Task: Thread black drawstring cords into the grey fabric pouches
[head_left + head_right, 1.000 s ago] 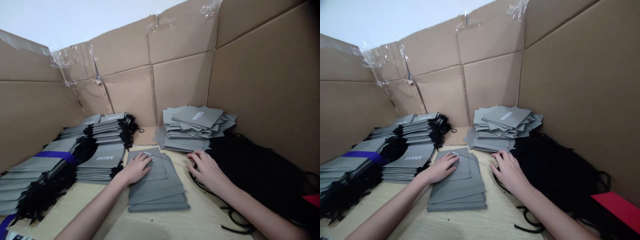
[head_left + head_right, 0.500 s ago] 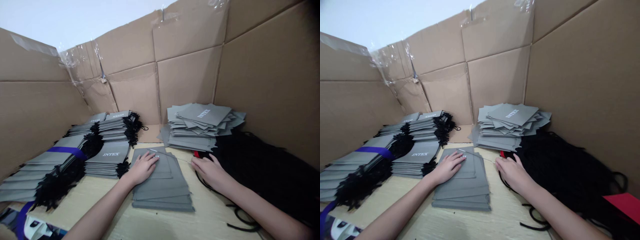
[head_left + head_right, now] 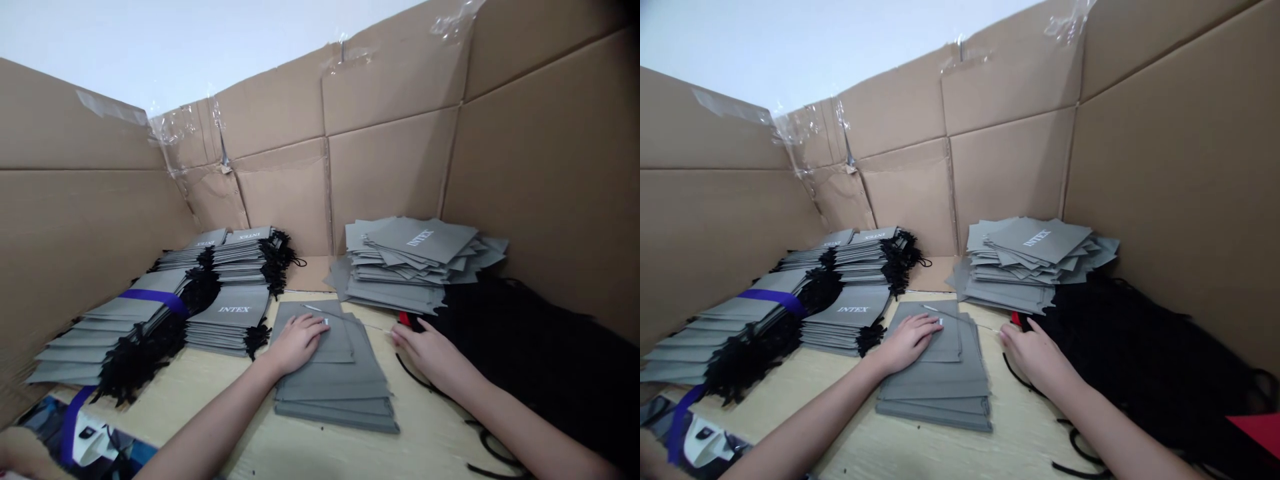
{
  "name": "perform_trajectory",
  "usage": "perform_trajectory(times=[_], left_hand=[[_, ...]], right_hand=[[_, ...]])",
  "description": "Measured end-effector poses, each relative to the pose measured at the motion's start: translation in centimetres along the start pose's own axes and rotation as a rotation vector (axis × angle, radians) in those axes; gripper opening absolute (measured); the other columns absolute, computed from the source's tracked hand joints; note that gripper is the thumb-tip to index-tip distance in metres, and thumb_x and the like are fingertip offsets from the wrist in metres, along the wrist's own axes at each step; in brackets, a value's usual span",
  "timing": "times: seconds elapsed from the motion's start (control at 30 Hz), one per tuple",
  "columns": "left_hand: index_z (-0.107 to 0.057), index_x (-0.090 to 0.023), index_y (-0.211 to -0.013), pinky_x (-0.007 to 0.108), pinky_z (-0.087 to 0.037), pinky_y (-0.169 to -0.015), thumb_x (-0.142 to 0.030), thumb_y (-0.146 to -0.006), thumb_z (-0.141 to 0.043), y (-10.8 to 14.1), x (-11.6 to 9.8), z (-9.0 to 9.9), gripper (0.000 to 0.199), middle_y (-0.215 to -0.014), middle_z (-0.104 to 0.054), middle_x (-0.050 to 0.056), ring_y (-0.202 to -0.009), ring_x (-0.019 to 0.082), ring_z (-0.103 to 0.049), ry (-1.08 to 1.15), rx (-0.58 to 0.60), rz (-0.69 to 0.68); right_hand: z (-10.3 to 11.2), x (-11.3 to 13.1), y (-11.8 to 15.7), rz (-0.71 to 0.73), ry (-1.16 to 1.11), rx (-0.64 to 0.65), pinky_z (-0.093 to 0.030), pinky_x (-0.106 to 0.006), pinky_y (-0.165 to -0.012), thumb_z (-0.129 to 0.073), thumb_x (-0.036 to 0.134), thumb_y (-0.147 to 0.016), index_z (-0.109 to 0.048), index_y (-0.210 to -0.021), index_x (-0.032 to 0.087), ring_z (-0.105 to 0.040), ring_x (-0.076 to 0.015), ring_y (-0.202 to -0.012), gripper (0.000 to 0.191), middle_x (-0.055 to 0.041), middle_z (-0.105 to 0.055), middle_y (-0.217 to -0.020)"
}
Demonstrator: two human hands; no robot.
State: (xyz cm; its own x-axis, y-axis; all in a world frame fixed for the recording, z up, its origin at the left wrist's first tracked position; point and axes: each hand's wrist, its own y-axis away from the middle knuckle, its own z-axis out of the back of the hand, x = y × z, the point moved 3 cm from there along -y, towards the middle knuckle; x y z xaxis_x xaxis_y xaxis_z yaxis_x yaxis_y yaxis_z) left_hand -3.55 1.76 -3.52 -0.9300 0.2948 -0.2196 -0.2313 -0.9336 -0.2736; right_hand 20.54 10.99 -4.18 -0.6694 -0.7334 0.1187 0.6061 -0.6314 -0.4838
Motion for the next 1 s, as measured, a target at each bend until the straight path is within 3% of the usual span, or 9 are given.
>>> perform_trajectory(times=[0.17,0.33,0.43,0.53,0.63,0.7,0.83,1.0], left_hand=[[-0.05,-0.027,-0.121,0.042,-0.029,-0.102,-0.02,-0.088,-0.034,0.3,0.0,0.2,0.037,-0.13,-0.049,0.002,-0.123,0.021,-0.036,0.003,-0.011,-0.013],[-0.054,-0.025,-0.115,0.045,-0.025,-0.102,-0.013,-0.084,-0.038,0.9,-1.1,1.5,0.036,-0.118,-0.058,0.003,-0.122,0.022,-0.036,-0.053,-0.022,-0.132],[-0.059,-0.025,-0.105,0.043,-0.024,-0.102,-0.012,-0.085,-0.039,1.2,-3.7,2.2,0.031,-0.103,-0.064,0.004,-0.114,0.02,-0.043,-0.065,-0.017,-0.234],[-0.057,-0.026,-0.109,0.031,-0.035,-0.093,-0.013,-0.086,-0.037,1.8,-7.4,2.4,0.033,-0.101,-0.063,0.002,-0.1,0.016,-0.051,0.043,0.044,-0.307],[-0.043,-0.021,-0.123,0.032,-0.037,-0.09,-0.028,-0.086,-0.043,2.3,-10.5,2.3,0.037,-0.114,-0.056,0.006,-0.104,0.019,-0.047,0.149,0.043,-0.236],[-0.046,-0.02,-0.118,0.031,-0.039,-0.087,-0.038,-0.084,-0.047,2.5,-11.9,2.2,0.038,-0.11,-0.057,0.006,-0.101,0.02,-0.048,0.215,0.064,-0.202],[-0.055,-0.019,-0.097,0.028,-0.04,-0.078,-0.05,-0.082,-0.046,2.1,-13.0,2.0,0.036,-0.095,-0.061,0.003,-0.088,0.018,-0.05,0.276,0.05,-0.168],[-0.058,-0.018,-0.081,0.027,-0.038,-0.069,-0.054,-0.078,-0.049,1.5,-13.6,1.3,0.037,-0.08,-0.062,0.003,-0.079,0.018,-0.05,0.293,0.015,-0.154]], right_hand=[[1.1,0.1,-0.3,-0.104,-0.121,0.095,-0.038,-0.039,-0.086,-0.027,0.028,-0.086,-0.056,-0.065,0.022,-0.061,-0.0225,-0.069,0.036,-0.0045,-0.065,-0.067],[2.6,-0.1,-0.9,-0.27,-0.339,0.074,-0.041,-0.029,-0.061,-0.033,0.036,-0.084,-0.055,-0.068,0.022,-0.057,-0.0203,-0.067,0.031,-0.0029,-0.062,-0.069],[3.1,0.3,-1.1,-0.329,-0.51,-0.013,-0.033,-0.024,-0.047,-0.038,0.041,-0.082,-0.051,-0.065,0.021,-0.046,-0.0148,-0.048,0.029,0.0013,-0.049,-0.051],[3.1,2.1,-1.0,-0.423,-0.884,-0.031,-0.028,-0.021,-0.039,-0.04,0.051,-0.079,-0.046,-0.064,0.021,-0.028,-0.0096,-0.035,0.034,0.0078,-0.031,-0.038],[3.2,5.1,-0.4,-0.468,-1.266,0.055,-0.037,-0.023,-0.042,-0.047,0.056,-0.074,-0.043,-0.065,0.022,-0.017,-0.0059,-0.03,0.035,0.0125,-0.023,-0.033],[3.5,7.0,0.4,-0.505,-1.392,0.052,-0.036,-0.022,-0.039,-0.05,0.056,-0.073,-0.044,-0.066,0.022,-0.016,-0.0058,-0.03,0.036,0.0126,-0.025,-0.031],[3.5,8.8,1.7,-0.558,-1.447,0.029,-0.027,-0.019,-0.033,-0.051,0.058,-0.073,-0.046,-0.066,0.021,-0.018,-0.0059,-0.029,0.038,0.0117,-0.025,-0.031],[2.3,8.2,1.9,-0.572,-1.383,-0.072,-0.018,-0.018,-0.031,-0.052,0.062,-0.07,-0.046,-0.066,0.02,-0.021,-0.0061,-0.031,0.042,0.0105,-0.027,-0.036]])
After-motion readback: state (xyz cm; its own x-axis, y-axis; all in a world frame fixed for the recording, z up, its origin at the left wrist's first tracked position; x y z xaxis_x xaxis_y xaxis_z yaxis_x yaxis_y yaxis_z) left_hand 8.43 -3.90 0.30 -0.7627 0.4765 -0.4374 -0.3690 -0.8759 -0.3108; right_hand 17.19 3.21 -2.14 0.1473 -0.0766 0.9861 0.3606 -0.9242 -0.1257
